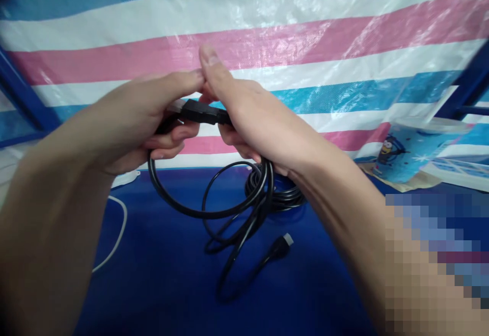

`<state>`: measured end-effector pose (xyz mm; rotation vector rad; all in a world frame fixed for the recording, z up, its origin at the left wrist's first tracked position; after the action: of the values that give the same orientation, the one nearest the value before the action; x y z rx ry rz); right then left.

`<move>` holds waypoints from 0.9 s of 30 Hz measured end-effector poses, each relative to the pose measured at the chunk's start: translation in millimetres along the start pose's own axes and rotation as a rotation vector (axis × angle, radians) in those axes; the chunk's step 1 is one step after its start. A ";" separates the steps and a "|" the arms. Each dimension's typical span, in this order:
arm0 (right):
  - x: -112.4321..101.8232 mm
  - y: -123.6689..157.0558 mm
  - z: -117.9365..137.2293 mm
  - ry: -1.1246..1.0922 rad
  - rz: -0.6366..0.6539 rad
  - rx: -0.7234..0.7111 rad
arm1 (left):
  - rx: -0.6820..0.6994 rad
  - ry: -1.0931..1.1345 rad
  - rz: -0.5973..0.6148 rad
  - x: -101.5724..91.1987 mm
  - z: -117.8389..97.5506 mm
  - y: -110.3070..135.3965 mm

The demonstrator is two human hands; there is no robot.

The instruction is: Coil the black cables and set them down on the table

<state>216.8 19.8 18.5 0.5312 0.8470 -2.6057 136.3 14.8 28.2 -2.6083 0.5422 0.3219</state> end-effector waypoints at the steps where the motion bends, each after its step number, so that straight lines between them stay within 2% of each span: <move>1: 0.7 -1.5 -0.2 -0.035 -0.005 -0.009 | 0.010 0.011 0.011 2.6 -0.9 0.2; 5: -1.0 -5.8 3.5 -0.074 -0.060 -0.087 | 0.042 0.013 0.069 11.2 -6.1 1.9; 7: -4.5 -5.4 7.0 -0.061 -0.114 -0.122 | 0.119 -0.006 0.018 6.6 -13.8 2.5; 9: -7.1 -3.8 12.6 -0.094 -0.162 -0.167 | 0.224 0.011 -0.122 -6.6 -23.4 4.4; 13: -7.2 0.6 26.8 -0.314 -0.179 -0.247 | 0.419 0.158 -0.593 -46.1 -33.5 22.3; 14: -8.6 2.0 29.6 -0.359 -0.185 -0.254 | 0.462 0.177 -0.670 -51.5 -34.9 27.5; 15: -11.3 3.6 31.7 -0.378 -0.198 -0.257 | 0.486 0.181 -0.693 -53.4 -36.1 29.7; 16: -14.8 5.4 33.4 -0.370 -0.209 -0.257 | 0.494 0.169 -0.655 -51.8 -37.6 28.2; 18: -21.8 8.2 34.6 -0.276 -0.207 -0.252 | 0.442 0.113 -0.448 -40.3 -37.9 18.4; 20: -26.0 9.0 31.8 -0.098 -0.169 -0.227 | 0.317 0.038 -0.186 -22.8 -31.0 9.5; 22: -23.6 8.2 28.1 0.052 -0.084 -0.218 | 0.176 0.004 -0.015 -9.7 -20.1 7.6; 25: -10.9 6.5 21.6 0.129 0.059 -0.190 | -0.020 -0.056 0.116 8.4 -4.7 10.3; 27: -8.6 5.5 19.6 0.143 0.047 -0.167 | -0.066 -0.086 0.105 14.7 -2.5 11.9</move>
<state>221.8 5.4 34.4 0.6876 1.0726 -2.4496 144.7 -0.9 21.2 -2.6203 0.6497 0.4908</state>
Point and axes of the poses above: each hand's wrist, its own y-axis away from the middle knuckle, its own x-axis out of the palm, z = x × y, the point moved 9 cm from there along -y, towards the middle knuckle, and after that the axes turned 1 degree about -x, right-handed, at the moved point
